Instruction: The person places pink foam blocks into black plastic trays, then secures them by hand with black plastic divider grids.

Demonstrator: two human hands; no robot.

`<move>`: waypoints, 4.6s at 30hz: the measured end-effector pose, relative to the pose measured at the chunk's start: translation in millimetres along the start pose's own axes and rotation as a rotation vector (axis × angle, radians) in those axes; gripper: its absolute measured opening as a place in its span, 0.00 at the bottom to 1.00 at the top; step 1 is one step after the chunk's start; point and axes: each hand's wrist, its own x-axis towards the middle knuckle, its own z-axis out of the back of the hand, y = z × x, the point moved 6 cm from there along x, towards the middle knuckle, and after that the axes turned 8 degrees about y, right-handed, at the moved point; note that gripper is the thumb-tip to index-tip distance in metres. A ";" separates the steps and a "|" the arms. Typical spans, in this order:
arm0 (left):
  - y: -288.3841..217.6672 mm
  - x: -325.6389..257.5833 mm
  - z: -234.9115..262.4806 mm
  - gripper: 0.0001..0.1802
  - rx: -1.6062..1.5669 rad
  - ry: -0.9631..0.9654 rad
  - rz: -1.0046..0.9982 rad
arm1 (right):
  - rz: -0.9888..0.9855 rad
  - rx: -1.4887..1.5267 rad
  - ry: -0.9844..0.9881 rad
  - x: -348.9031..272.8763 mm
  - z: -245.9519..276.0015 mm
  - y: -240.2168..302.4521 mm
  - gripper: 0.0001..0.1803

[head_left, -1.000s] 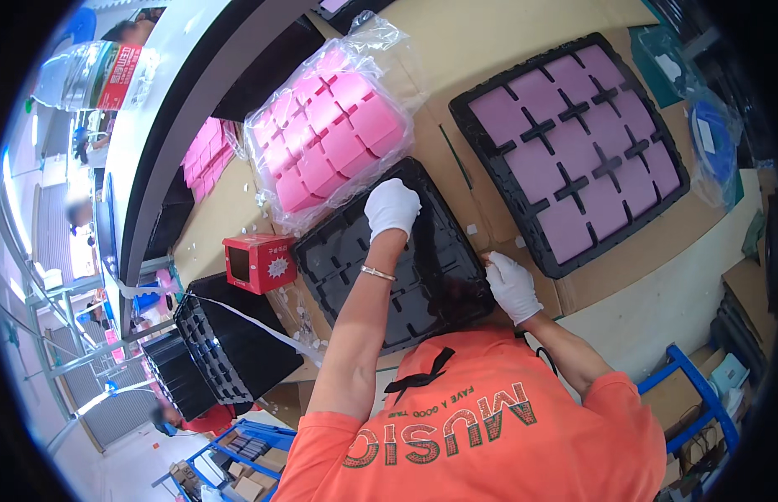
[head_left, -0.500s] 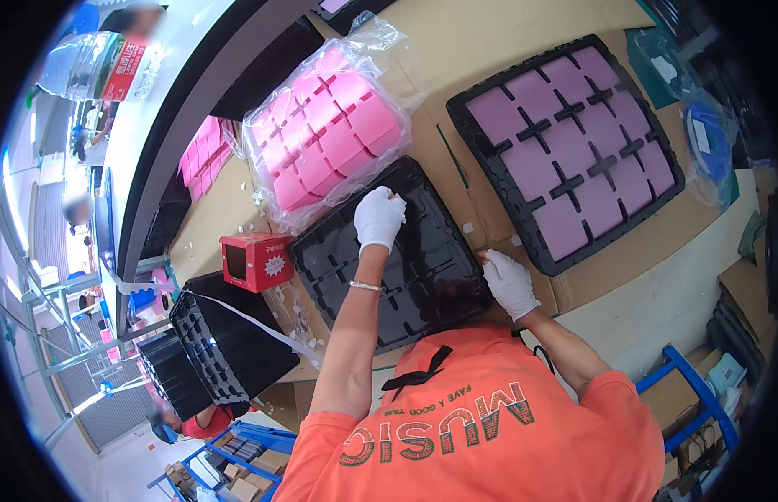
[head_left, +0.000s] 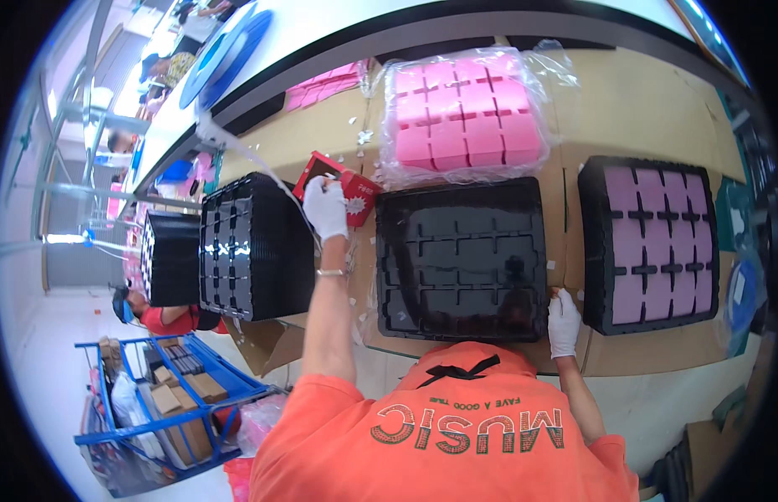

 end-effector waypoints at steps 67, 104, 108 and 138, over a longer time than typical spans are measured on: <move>-37.8 47.7 -144.9 0.13 0.251 0.299 -0.221 | 0.299 -0.320 -0.430 241.3 25.4 179.9 0.11; 52.8 -200.9 24.3 0.25 -0.641 0.814 0.685 | -0.328 0.538 0.040 3.8 -17.4 96.1 0.09; 67.7 -237.1 38.2 0.26 -0.610 0.707 0.659 | -0.340 0.496 0.056 -33.0 -23.0 88.4 0.06; 48.5 -264.5 50.2 0.25 -0.113 0.780 0.405 | -0.067 -0.389 0.055 -55.5 -18.1 82.4 0.13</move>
